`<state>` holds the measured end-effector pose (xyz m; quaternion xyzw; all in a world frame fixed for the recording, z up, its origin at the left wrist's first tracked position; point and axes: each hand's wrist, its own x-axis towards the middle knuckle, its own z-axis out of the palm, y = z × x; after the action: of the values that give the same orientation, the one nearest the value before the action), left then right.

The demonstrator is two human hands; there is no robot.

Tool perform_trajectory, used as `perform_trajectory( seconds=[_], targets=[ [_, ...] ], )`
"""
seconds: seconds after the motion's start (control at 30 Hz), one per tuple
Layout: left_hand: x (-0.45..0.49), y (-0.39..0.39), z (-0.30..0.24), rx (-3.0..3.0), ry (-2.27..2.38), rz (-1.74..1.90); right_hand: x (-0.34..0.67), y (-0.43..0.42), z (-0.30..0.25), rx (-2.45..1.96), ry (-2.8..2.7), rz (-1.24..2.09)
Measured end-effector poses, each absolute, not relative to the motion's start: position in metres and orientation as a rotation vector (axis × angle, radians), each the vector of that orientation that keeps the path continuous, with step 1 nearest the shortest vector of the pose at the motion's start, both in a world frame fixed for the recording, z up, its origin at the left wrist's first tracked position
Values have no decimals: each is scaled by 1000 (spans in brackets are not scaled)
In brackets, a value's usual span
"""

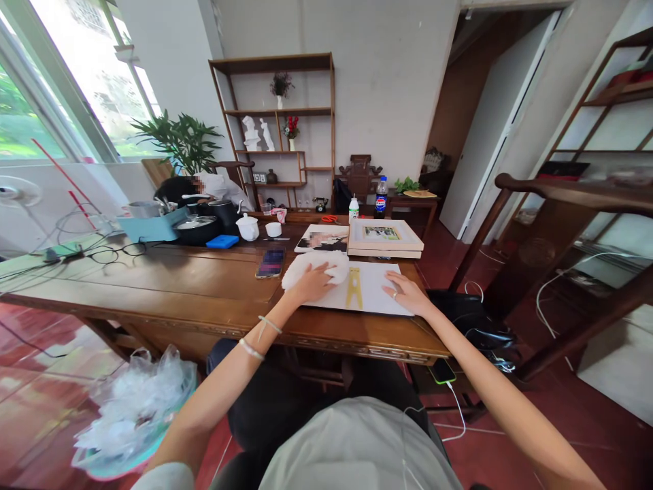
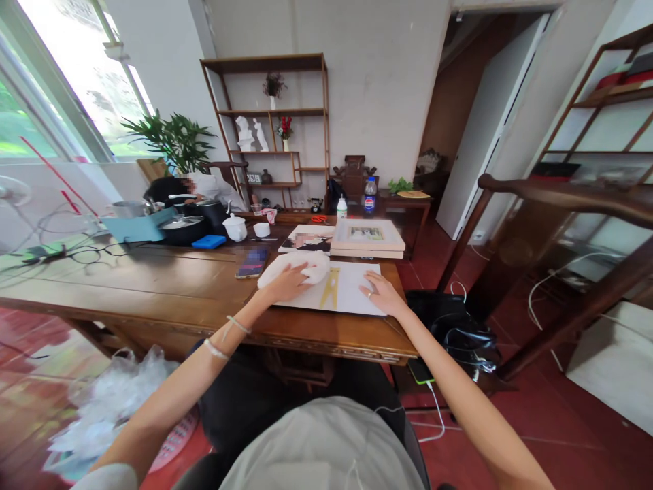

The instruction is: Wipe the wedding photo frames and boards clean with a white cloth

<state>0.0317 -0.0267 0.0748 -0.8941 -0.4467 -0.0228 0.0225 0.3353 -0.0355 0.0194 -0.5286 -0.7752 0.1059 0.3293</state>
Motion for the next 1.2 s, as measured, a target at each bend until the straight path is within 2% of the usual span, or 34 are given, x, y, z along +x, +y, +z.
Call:
perform_trajectory(
  seconds=[0.27,0.67,0.77,1.03,1.2],
  targets=[
    [17,-121,82,-2865,-1266,-170,335,-36,21,-1410,-2048,272],
    [50,-1,65,-2628,-1454,-233,335,-37,23,-1421,-2069,253],
    [51,-13,65,-2698,-1404,-195,335,-37,23,-1420,-2062,258],
    [38,-107,58,-2835,-1012,-328,334,-36,22,-1406,-2059,243],
    [42,-75,63,-2856,-1068,-326,334,-36,23,-1416,-2063,236]
  ],
)
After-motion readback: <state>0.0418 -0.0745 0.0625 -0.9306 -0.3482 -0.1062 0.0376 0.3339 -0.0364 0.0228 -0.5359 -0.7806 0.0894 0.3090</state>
